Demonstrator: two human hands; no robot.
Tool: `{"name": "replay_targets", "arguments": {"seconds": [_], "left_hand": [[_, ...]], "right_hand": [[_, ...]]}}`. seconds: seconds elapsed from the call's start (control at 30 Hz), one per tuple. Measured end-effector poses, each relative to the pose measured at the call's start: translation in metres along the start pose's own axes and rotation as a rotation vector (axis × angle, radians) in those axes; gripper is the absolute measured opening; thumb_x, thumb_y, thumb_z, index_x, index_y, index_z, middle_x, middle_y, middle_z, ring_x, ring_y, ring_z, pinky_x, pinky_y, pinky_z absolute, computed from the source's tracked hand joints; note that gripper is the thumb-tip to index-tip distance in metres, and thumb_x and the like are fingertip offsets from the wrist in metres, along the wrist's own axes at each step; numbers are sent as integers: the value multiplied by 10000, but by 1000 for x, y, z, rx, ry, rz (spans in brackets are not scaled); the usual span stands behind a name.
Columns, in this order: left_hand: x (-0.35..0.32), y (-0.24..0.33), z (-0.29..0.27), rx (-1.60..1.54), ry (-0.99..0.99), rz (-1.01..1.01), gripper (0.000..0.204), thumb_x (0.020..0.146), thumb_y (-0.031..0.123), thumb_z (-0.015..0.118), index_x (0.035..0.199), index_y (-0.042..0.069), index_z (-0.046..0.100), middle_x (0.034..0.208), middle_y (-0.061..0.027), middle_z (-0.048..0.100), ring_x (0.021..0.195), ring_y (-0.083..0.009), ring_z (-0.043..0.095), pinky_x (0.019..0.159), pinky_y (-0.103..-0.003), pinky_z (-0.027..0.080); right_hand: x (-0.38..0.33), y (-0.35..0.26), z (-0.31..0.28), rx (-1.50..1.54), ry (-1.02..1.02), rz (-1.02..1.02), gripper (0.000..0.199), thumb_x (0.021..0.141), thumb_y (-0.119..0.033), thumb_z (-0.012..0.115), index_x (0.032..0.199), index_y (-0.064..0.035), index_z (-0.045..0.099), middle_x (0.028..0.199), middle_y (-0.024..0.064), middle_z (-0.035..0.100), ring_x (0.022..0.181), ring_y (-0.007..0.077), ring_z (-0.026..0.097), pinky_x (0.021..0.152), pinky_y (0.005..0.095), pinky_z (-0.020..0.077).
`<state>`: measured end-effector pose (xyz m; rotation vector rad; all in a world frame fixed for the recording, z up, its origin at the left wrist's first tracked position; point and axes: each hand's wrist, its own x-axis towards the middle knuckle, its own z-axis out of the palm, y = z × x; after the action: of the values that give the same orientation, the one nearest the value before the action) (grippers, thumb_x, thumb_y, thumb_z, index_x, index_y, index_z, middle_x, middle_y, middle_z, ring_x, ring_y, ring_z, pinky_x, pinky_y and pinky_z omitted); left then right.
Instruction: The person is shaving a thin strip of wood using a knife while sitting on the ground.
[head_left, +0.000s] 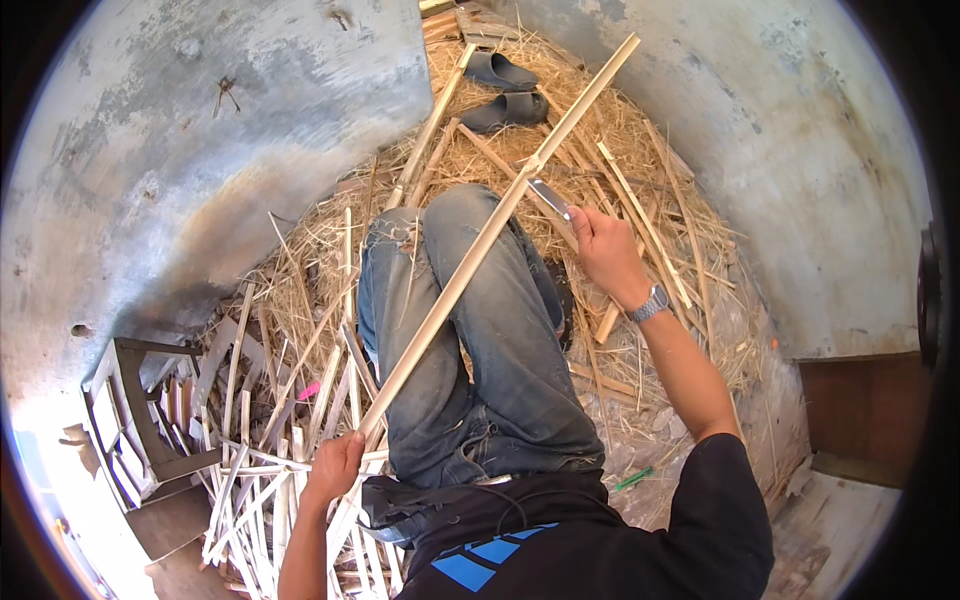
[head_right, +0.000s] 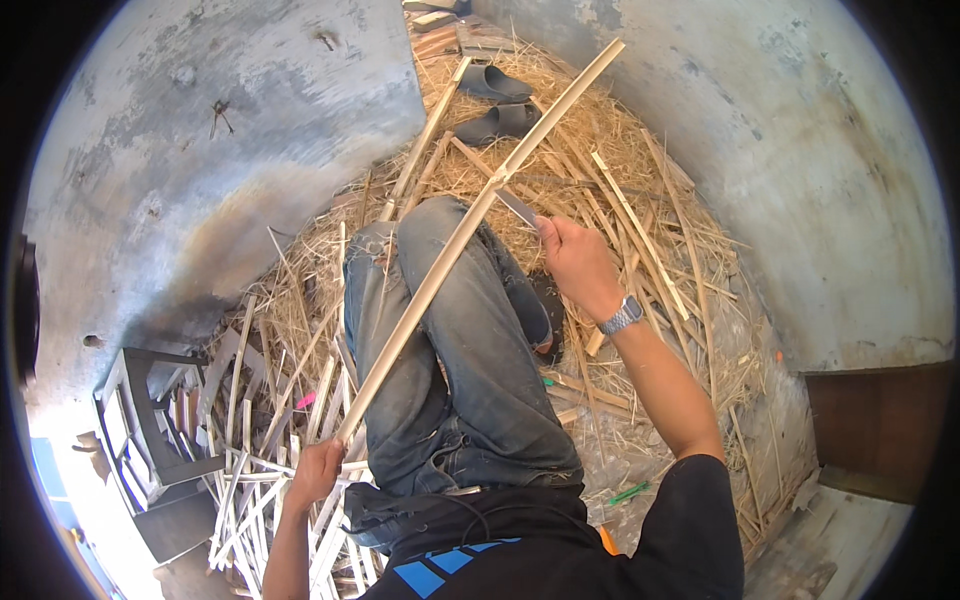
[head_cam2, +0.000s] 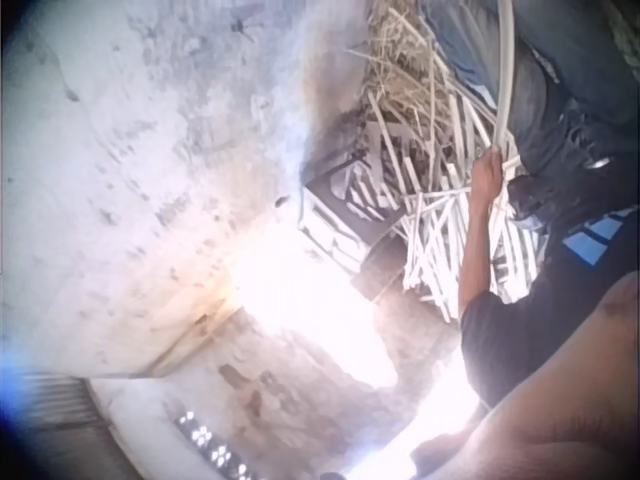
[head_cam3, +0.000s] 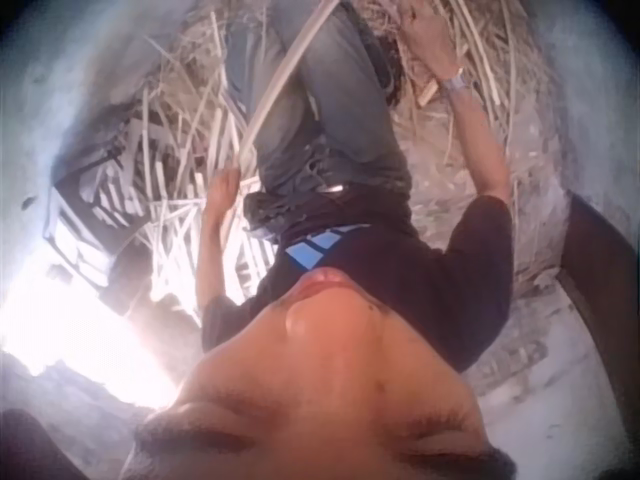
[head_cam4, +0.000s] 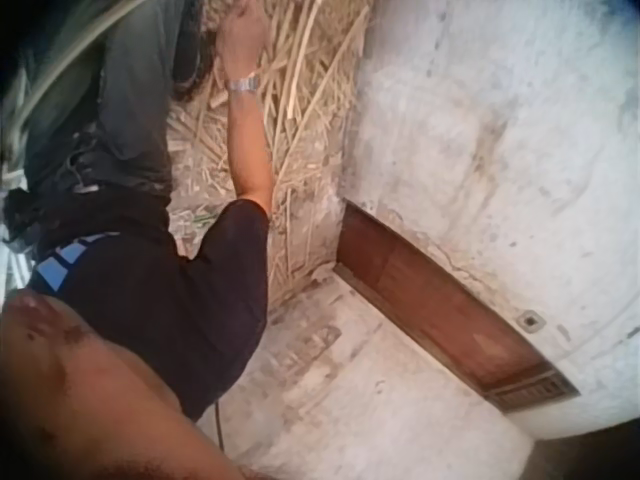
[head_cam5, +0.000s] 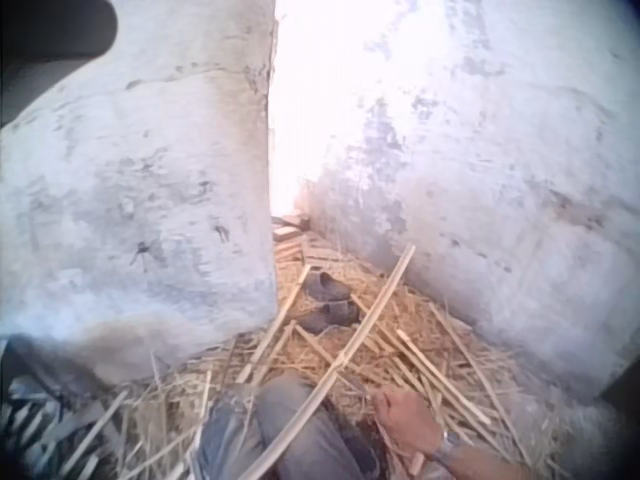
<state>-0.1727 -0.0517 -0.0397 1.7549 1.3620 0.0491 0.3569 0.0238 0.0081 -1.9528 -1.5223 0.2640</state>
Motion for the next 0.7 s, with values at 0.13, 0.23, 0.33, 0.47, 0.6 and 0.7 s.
{"name": "replay_targets", "arguments": {"seconds": [0.13, 0.23, 0.33, 0.47, 0.6, 0.7], "left_hand": [[2, 1, 3, 28, 14, 48, 482, 1116, 327, 477, 780, -4, 578, 629, -252, 557, 624, -494, 581, 606, -542, 437], [1, 11, 5, 39, 36, 80, 476, 1116, 321, 478, 783, -1, 589, 619, -252, 556, 614, -498, 580, 607, -548, 442], [0, 12, 6, 35, -1, 24, 477, 1120, 316, 469, 786, -1, 595, 605, -244, 550, 606, -490, 583, 600, -546, 442], [4, 20, 11, -2, -18, 32, 489, 1124, 324, 460, 794, -7, 602, 605, -242, 554, 602, -482, 588, 592, -538, 444], [23, 44, 16, -28, 4, 30, 499, 1127, 338, 458, 800, -9, 603, 616, -240, 556, 614, -477, 593, 598, -531, 447], [27, 53, 18, -27, 19, 48, 497, 1129, 344, 450, 804, 4, 608, 638, -238, 575, 642, -482, 606, 609, -536, 444]], "right_hand": [[-4, 3, 7, -7, -70, 12, 488, 1122, -379, 500, 848, 0, 640, 616, 223, 570, 543, 402, 563, 538, 479, 433], [-13, -3, 12, 54, -118, 53, 493, 1121, -385, 501, 847, 1, 640, 622, 227, 578, 552, 413, 574, 548, 483, 442], [-15, -9, 13, 69, -108, 49, 489, 1114, -384, 519, 837, 3, 635, 631, 235, 588, 566, 422, 591, 560, 492, 457], [-43, -28, 28, 157, -260, 4, 475, 1102, -370, 548, 817, 3, 622, 635, 251, 594, 574, 447, 605, 557, 508, 464], [-48, -34, 24, 66, -228, 0, 462, 1095, -364, 563, 809, -6, 617, 623, 252, 594, 558, 458, 601, 539, 519, 457], [-34, -23, 21, 23, -158, 2, 464, 1098, -369, 555, 810, -12, 619, 619, 244, 594, 555, 449, 601, 538, 518, 455]]}}
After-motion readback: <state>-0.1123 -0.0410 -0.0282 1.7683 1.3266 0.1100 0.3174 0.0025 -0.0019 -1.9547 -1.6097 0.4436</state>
